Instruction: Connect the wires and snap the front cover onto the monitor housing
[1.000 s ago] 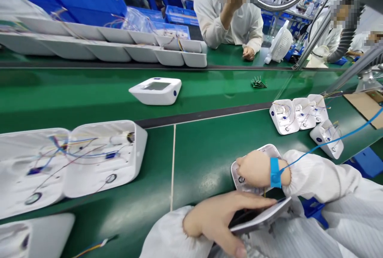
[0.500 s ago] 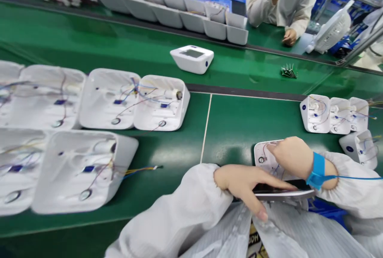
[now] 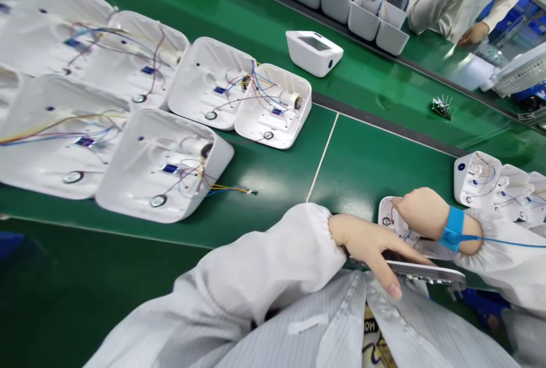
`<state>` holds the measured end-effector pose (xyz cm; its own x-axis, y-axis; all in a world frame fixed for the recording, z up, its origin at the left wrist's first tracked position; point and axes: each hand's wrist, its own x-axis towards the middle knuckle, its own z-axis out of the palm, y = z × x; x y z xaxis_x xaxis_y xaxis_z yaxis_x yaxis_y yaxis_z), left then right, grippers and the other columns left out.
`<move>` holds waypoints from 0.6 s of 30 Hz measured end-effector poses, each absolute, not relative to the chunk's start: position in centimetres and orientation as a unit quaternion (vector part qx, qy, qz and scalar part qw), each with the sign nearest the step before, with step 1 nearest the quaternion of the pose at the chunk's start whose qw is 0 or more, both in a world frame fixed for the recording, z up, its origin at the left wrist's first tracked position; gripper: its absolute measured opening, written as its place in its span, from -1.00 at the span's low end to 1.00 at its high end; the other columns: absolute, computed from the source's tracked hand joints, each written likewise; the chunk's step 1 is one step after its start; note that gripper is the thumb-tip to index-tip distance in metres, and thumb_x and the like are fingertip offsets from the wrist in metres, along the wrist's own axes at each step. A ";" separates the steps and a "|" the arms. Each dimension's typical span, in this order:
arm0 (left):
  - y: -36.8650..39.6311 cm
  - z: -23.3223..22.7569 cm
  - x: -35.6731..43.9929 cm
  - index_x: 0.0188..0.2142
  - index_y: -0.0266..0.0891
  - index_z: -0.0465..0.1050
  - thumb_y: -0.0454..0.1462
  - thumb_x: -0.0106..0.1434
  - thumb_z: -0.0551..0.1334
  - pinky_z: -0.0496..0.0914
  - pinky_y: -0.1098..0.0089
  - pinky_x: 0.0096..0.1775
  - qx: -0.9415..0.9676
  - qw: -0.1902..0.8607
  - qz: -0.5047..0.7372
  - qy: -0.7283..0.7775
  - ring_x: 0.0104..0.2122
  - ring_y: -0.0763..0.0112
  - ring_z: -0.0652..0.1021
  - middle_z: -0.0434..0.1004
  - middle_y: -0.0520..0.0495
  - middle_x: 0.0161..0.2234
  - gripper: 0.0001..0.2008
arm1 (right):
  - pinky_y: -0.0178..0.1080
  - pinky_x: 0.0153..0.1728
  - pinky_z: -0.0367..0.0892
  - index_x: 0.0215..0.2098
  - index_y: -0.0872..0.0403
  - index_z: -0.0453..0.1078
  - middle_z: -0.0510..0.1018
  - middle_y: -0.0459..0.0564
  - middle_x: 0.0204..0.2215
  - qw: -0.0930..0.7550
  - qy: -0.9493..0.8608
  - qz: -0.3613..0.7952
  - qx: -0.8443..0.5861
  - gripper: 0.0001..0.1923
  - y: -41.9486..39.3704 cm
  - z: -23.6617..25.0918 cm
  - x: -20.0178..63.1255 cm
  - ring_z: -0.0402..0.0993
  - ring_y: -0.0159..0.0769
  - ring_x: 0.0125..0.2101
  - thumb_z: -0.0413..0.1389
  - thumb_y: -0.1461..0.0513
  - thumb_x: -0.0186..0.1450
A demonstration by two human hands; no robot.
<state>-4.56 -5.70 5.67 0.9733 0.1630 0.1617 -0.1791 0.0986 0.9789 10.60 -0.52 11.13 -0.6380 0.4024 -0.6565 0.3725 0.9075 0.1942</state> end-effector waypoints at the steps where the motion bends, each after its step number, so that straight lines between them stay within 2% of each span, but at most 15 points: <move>1: -5.7 5.6 -4.5 0.34 -0.40 0.11 -0.11 0.12 0.35 0.12 0.31 0.28 0.657 0.744 0.121 -0.006 0.28 0.09 0.29 0.31 -0.10 0.27 -0.13 | -0.26 -0.54 0.30 -0.26 0.17 0.50 0.63 0.12 -0.44 0.369 0.904 0.024 0.212 -0.82 -0.5 11.2 10.4 0.62 -0.11 -0.44 0.06 0.43 0.30; 3: -5.8 5.4 -4.3 0.32 -0.32 0.19 -0.08 0.07 0.40 0.15 0.30 0.27 0.646 0.751 0.137 -0.016 0.27 0.07 0.31 0.37 -0.05 0.24 -0.12 | -0.27 -0.52 0.31 -0.31 0.18 0.51 0.63 0.14 -0.44 0.369 0.904 0.031 0.213 -0.82 -0.4 11.5 10.2 0.62 -0.12 -0.43 0.07 0.44 0.29; 7: -5.8 5.4 -4.2 0.27 -0.30 0.29 -0.04 0.03 0.43 0.20 0.27 0.25 0.640 0.752 0.154 -0.028 0.24 0.03 0.36 0.43 -0.07 0.18 -0.15 | -0.26 -0.52 0.30 -0.34 0.18 0.51 0.62 0.14 -0.46 0.360 0.908 0.031 0.210 -0.83 -0.4 11.9 10.3 0.62 -0.13 -0.45 0.09 0.45 0.28; 14: -5.8 5.4 -4.3 0.28 -0.29 0.26 -0.04 0.02 0.43 0.21 0.27 0.24 0.636 0.756 0.154 -0.008 0.24 0.04 0.35 0.45 -0.05 0.15 -0.12 | -0.25 -0.54 0.19 -0.37 0.18 0.51 0.62 0.13 -0.45 0.362 0.904 0.041 0.222 -0.80 -0.2 11.9 10.8 0.59 -0.15 -0.46 0.06 0.47 0.26; 18: -5.7 5.1 -4.2 0.31 -0.39 0.18 -0.05 0.08 0.37 0.25 0.25 0.22 0.647 0.747 0.153 -0.011 0.21 0.03 0.38 0.42 -0.12 0.17 -0.12 | -0.25 -0.55 0.09 -0.32 0.18 0.47 0.59 0.11 -0.44 0.339 0.912 0.033 0.226 -0.84 -0.6 12.3 11.2 0.54 -0.21 -0.48 0.04 0.40 0.27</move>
<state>-4.24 -5.75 5.11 0.9531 0.2142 0.2141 -0.2425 0.1164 0.9631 11.16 -0.61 12.32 -0.6672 0.4356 -0.6042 0.3909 0.8953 0.2137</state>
